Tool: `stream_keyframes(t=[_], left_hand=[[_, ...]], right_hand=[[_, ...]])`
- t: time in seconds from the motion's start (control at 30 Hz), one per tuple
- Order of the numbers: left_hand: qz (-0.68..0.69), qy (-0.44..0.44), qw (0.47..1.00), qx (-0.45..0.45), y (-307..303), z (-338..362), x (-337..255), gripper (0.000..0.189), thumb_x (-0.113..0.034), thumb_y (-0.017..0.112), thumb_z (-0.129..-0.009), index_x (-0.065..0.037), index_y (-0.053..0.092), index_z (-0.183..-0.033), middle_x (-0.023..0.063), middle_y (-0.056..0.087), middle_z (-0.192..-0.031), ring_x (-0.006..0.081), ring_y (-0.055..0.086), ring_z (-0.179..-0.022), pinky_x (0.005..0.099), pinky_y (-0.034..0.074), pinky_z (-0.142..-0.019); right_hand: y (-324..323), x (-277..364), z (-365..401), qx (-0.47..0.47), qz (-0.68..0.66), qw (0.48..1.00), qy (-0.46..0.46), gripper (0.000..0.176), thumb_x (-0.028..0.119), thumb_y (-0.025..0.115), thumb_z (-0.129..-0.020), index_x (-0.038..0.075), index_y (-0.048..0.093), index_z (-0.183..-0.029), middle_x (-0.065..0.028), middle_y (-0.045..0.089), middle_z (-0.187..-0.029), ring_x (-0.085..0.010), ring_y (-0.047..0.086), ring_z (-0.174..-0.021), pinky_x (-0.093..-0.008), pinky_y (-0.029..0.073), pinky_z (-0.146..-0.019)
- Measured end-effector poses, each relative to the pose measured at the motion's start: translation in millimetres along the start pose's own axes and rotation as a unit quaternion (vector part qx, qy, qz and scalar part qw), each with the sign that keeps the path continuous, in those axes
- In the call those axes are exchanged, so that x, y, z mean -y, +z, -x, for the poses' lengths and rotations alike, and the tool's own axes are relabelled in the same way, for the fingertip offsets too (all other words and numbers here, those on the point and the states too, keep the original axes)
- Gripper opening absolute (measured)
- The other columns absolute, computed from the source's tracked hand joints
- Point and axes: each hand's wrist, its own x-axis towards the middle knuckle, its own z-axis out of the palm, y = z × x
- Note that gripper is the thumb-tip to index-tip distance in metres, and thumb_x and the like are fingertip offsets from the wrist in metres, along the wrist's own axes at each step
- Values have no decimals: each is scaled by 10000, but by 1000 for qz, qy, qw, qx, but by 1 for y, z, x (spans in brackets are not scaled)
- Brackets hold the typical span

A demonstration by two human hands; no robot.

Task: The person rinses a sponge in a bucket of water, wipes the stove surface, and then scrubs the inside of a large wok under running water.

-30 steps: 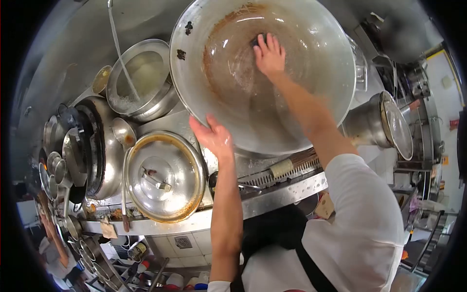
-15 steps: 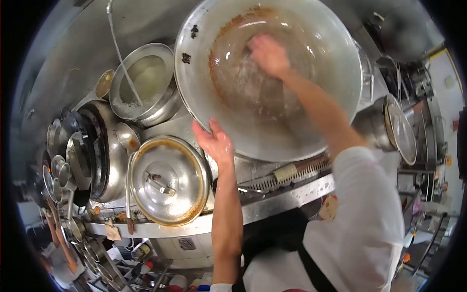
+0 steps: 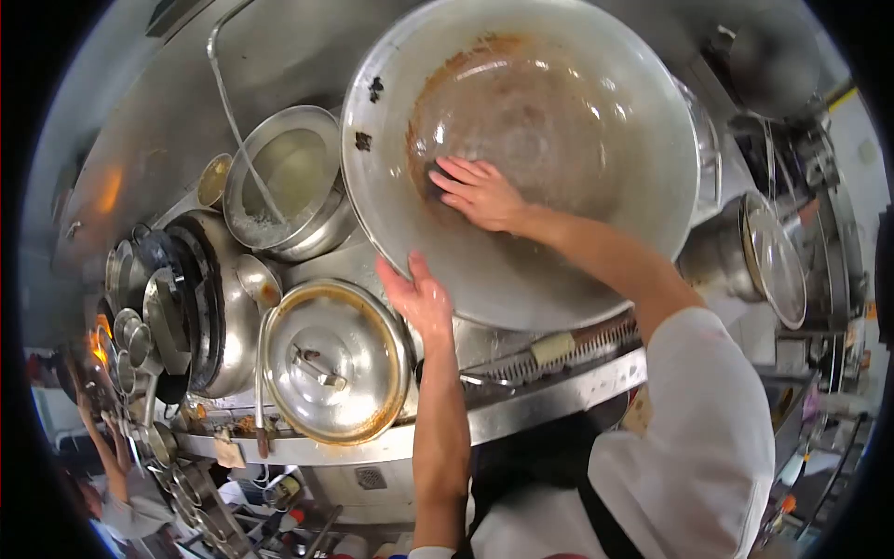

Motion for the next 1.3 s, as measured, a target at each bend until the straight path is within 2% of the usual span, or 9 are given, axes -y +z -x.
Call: stream_keyframes(t=[0.07, 0.13, 0.2, 0.53, 0.67, 0.8, 0.93, 1.17, 1.3], left_hand=[[4, 29, 999, 14, -7, 9, 13, 362, -25, 549, -976, 96, 474, -1310, 191, 629, -1201, 247, 605, -1044, 348, 463, -964], [-7, 23, 1000, 4, -4, 10, 14, 355, -23, 548, -977, 96, 476, -1304, 186, 634, -1185, 244, 604, -1041, 346, 463, -961], [-18, 21, 1000, 3, -4, 11, 10, 348, -21, 547, -977, 97, 478, -1298, 182, 639, -1170, 240, 603, -1039, 343, 462, -958], [-61, 26, 998, -4, 4, 11, 11, 372, -19, 540, -979, 109, 466, -1320, 213, 632, -1194, 262, 604, -1039, 353, 465, -960], [1, 19, 1000, -14, -7, 10, 17, 359, 4, 567, -945, 85, 508, -1290, 184, 652, -1204, 245, 631, -1037, 354, 490, -934], [-63, 11, 998, -22, -1, 11, 17, 369, -24, 563, -958, 102, 497, -1298, 210, 643, -1205, 269, 623, -1042, 368, 481, -943], [-50, 45, 997, -38, 5, 6, 16, 337, -77, 579, -949, 91, 543, -1239, 228, 675, -1131, 312, 646, -990, 400, 496, -906], [-95, -24, 995, -4, 1, 8, 9, 385, -42, 555, -969, 108, 468, -1313, 228, 613, -1231, 295, 591, -1089, 378, 447, -995], [-38, 33, 999, -10, 2, 8, 5, 418, -44, 557, -965, 112, 447, -1336, 231, 608, -1229, 301, 592, -1098, 379, 440, -1006]], right_hand=[[47, -66, 12, 43, -74, 987, -132, 417, 388, 505, -1026, 135, 567, -1351, -92, 515, -1470, -241, 452, -1378, -481, 385, -1065], [136, -123, -29, -189, -68, 947, 250, 429, 369, 537, -1009, 142, 563, -1372, -72, 554, -1436, -234, 477, -1360, -457, 379, -1087], [28, -70, -40, -152, 180, 928, 288, 390, 381, 499, -1036, 159, 581, -1346, -49, 563, -1426, -222, 492, -1346, -466, 400, -1049], [-37, -26, 2, 115, 131, 972, 156, 465, 355, 488, -1007, 184, 542, -1437, -92, 503, -1500, -250, 402, -1440, -503, 341, -1143], [-70, -88, 84, 163, -63, 977, -121, 430, 301, 495, -980, 162, 580, -1378, -112, 521, -1472, -297, 401, -1436, -550, 371, -1110], [-37, -63, 31, -2, 104, 965, 239, 427, 324, 533, -943, 132, 611, -1316, -155, 564, -1402, -288, 500, -1358, -451, 427, -1113], [-61, -5, 126, 153, -158, 975, -40, 431, 350, 517, -995, 207, 575, -1397, -93, 472, -1519, -295, 406, -1424, -539, 357, -1116], [8, -71, 50, 93, 88, 975, 183, 497, 352, 518, -988, 194, 493, -1458, -75, 314, -1624, -277, 293, -1501, -534, 300, -1165], [-79, -7, 131, 281, -108, 954, -2, 542, 365, 512, -994, 197, 455, -1506, -63, 320, -1631, -253, 323, -1491, -504, 328, -1168]])
